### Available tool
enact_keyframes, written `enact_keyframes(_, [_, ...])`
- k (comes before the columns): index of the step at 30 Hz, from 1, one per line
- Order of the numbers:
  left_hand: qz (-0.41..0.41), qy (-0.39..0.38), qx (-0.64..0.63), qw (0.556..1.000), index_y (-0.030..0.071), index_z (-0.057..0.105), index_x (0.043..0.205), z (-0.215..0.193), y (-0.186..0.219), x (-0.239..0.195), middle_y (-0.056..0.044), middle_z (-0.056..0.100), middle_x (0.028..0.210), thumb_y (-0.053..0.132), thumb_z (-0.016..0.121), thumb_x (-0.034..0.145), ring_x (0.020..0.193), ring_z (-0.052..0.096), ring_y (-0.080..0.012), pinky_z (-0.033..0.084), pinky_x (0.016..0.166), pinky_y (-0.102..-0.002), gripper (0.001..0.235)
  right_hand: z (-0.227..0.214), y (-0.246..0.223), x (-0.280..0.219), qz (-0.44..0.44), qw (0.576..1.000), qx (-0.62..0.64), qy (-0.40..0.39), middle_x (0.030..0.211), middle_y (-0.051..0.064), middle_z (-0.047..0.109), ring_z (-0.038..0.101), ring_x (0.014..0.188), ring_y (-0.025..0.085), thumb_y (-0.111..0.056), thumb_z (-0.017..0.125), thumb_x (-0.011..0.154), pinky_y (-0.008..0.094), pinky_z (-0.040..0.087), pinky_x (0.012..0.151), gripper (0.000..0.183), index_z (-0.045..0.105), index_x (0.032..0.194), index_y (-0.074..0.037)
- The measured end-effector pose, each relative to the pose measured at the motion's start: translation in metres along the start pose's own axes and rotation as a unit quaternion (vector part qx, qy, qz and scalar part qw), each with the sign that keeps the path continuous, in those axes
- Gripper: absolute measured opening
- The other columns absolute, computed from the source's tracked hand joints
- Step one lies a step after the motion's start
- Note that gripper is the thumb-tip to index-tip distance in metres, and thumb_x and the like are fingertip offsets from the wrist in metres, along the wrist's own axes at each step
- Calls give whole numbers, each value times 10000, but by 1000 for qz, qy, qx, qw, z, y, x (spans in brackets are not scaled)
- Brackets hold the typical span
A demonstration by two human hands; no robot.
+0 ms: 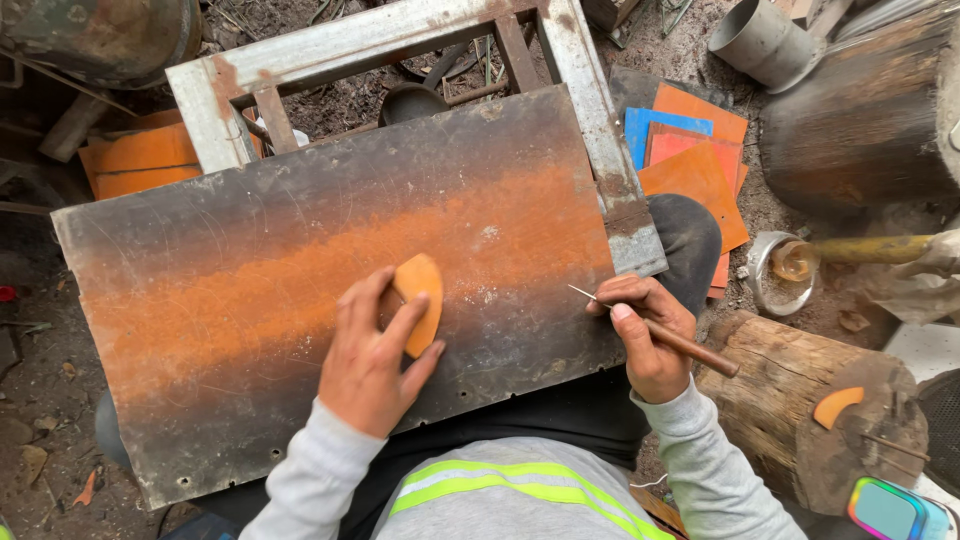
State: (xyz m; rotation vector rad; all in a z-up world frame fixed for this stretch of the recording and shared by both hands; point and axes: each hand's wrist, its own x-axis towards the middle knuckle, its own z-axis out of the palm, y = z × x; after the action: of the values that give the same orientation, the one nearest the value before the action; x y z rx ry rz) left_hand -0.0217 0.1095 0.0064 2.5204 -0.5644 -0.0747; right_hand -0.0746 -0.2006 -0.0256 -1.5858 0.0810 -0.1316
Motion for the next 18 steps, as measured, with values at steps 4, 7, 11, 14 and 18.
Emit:
enact_keyframes(4, [-67, -13, -14, 998, 86, 667, 1229, -15, 4, -18, -234, 497, 1387, 246, 869, 689, 1203, 529, -427, 510, 945, -466, 598, -1, -3, -3, -3, 999, -23, -22, 1009, 133, 668, 644, 945, 178, -22, 545, 994, 319, 533, 925, 106, 620, 1039, 37])
enact_keyframes(7, [-185, -66, -36, 980, 79, 636, 1271, -17, 9, -22, -217, 491, 1334, 209, 860, 702, 1093, 576, -339, 524, 910, -445, 625, 1, -3, -2, 9, 999, -18, -25, 1015, 131, 659, 646, 945, 175, -26, 554, 995, 318, 539, 913, 105, 631, 1029, 36])
enact_keyframes(11, [-81, -82, -35, 993, -12, 612, 1236, -10, 18, -16, -250, 485, 1377, 16, 758, 671, 1140, 573, -376, 525, 940, -423, 584, 2, -4, 1, 34, 999, -11, -11, 1010, 126, 680, 646, 933, 170, -39, 556, 1010, 310, 539, 884, 118, 642, 1051, 31])
enact_keyframes(14, [22, -91, -11, 996, -49, 612, 1197, -3, 34, -1, -256, 518, 1342, -25, 724, 615, 1127, 563, -406, 516, 929, -426, 594, 4, -9, 3, 43, 999, -26, 6, 1030, 130, 718, 684, 954, 174, -77, 550, 1040, 316, 565, 888, 144, 644, 1092, 18])
enact_keyframes(18, [103, -78, -46, 991, -32, 634, 1095, 0, 45, 32, -199, 593, 1127, 25, 736, 685, 1026, 577, -379, 521, 869, -434, 426, 10, -20, 6, -32, 996, -87, 5, 1087, 120, 772, 728, 1034, 200, -113, 535, 1082, 332, 580, 956, 158, 631, 1159, -15])
